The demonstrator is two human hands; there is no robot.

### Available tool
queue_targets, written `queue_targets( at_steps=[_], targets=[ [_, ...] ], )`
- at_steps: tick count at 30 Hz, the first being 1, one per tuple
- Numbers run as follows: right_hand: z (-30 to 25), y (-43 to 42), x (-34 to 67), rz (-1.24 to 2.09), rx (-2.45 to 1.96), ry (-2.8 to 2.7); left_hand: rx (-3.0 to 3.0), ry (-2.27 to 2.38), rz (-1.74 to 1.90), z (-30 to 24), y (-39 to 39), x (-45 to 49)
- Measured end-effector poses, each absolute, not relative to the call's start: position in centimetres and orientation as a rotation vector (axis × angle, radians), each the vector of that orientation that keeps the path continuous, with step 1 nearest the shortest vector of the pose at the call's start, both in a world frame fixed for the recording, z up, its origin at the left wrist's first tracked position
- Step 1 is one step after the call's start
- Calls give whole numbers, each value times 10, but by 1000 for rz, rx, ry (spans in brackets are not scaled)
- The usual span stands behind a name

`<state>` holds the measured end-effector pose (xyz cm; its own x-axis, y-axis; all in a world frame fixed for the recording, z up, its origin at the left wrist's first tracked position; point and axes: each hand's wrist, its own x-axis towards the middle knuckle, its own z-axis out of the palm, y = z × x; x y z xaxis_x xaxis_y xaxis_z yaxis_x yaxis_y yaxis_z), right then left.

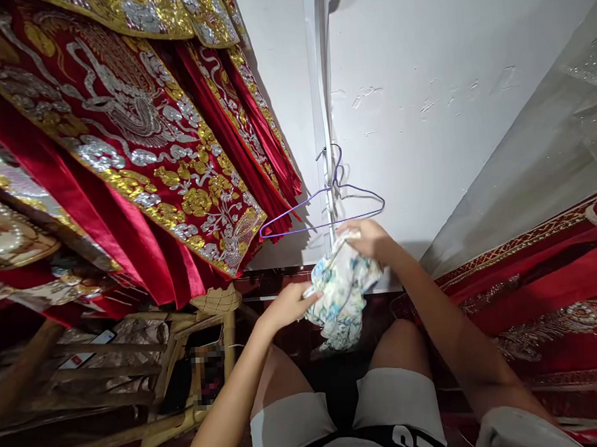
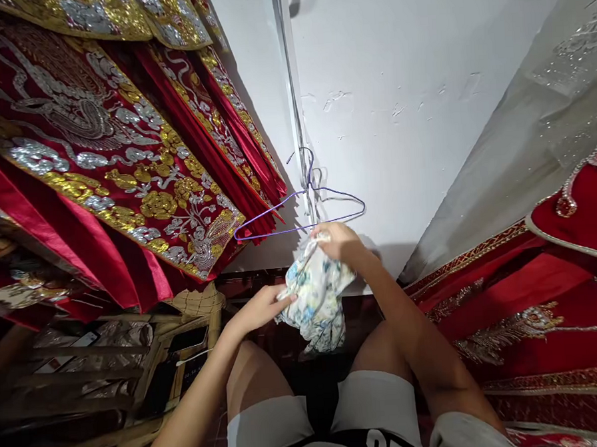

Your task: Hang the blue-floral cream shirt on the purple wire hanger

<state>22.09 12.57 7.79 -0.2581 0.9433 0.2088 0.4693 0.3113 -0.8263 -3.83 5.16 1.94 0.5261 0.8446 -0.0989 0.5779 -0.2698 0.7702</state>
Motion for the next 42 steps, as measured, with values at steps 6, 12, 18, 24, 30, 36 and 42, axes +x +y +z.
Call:
queue_targets(
  at_steps=[6,12,18,24,30,36,42],
  targets=[
    [28,168,214,768,-1307,-1664,2060,1628,130,38,42,-88],
    [19,135,249,734,-1343,-1718,2118,1694,134,52,57,-104],
    [53,96,289,747,-1445,-1666,2397,1617,590,88,104,-84],
    [60,75,281,819,-1342,-1797,2464,1198,942,117,135,-51],
    [63,65,289,578,-1429,-1562,2256,1093,869,117,150,-51],
    [109,79,338,673,-1584,-1470,2339,1083,814,126,159,-61],
    [142,65,303,1565,-1142,-1542,2181,1325,1283,103,178,-58]
  ],
)
